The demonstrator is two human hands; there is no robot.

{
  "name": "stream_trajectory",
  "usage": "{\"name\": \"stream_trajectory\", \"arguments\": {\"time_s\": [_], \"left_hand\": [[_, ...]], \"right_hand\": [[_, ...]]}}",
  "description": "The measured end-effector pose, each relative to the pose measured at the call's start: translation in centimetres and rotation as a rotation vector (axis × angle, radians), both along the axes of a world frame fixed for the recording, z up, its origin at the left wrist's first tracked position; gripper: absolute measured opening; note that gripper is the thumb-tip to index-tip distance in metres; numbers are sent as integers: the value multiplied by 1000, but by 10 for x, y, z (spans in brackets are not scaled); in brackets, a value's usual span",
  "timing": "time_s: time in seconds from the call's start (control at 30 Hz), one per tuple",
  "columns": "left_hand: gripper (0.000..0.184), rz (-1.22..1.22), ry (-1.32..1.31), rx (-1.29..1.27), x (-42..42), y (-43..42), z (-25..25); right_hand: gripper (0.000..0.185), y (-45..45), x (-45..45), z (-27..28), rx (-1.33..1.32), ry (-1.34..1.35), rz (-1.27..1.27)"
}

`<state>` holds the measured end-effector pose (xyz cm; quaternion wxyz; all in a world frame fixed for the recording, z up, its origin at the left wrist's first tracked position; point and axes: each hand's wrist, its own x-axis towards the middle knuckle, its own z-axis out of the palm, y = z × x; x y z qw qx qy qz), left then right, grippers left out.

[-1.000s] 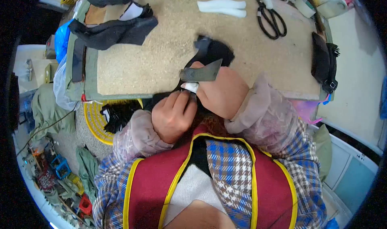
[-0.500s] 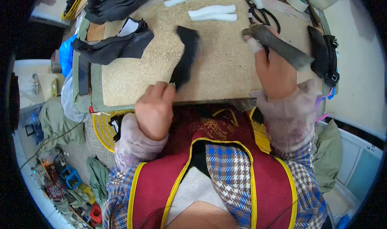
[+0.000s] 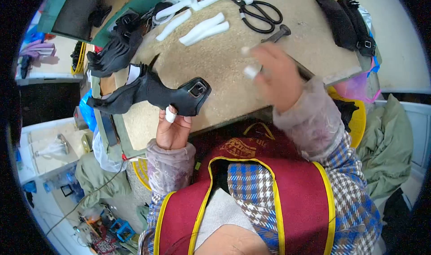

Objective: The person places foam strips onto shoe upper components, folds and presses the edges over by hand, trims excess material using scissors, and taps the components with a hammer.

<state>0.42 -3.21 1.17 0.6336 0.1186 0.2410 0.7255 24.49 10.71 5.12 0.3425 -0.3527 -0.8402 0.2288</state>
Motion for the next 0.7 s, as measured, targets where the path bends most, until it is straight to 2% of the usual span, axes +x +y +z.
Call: {"name": "stream_trajectory", "arguments": {"time_s": [0.03, 0.2, 0.27, 0.3, 0.4, 0.43, 0.53, 0.57, 0.6, 0.63, 0.7], "left_hand": [[30, 11, -19, -18, 3, 2, 3], [30, -22, -89, -16, 10, 3, -3], [30, -24, -85, -63, 11, 0, -5], [25, -19, -77, -40, 13, 0, -1], [15, -164, 106, -184, 3, -7, 2], [12, -96, 343, -189, 0, -11, 5], [2, 122, 1043, -205, -2, -20, 27], [4, 357, 1125, -162, 8, -14, 39], [11, 415, 1164, -210, 13, -13, 57], [13, 373, 1255, -185, 17, -8, 79], [19, 215, 1363, -86, 13, 4, 88]], "right_hand": [[38, -9, -8, 5, -207, 162, 138], [35, -47, -62, -12, -858, 611, 431], [32, -54, -72, -9, -974, 662, 404], [31, -56, -75, -8, -1033, 687, 389], [28, -53, -72, -4, -1119, 764, 354], [25, -50, -71, -3, -1104, 764, 347], [20, -41, -59, 3, -785, 491, 280], [19, -40, -60, 7, -752, 472, 296], [17, -39, -61, 11, -721, 452, 316], [16, -38, -63, 14, -688, 431, 342], [15, -38, -68, 15, -652, 451, 368]]}}
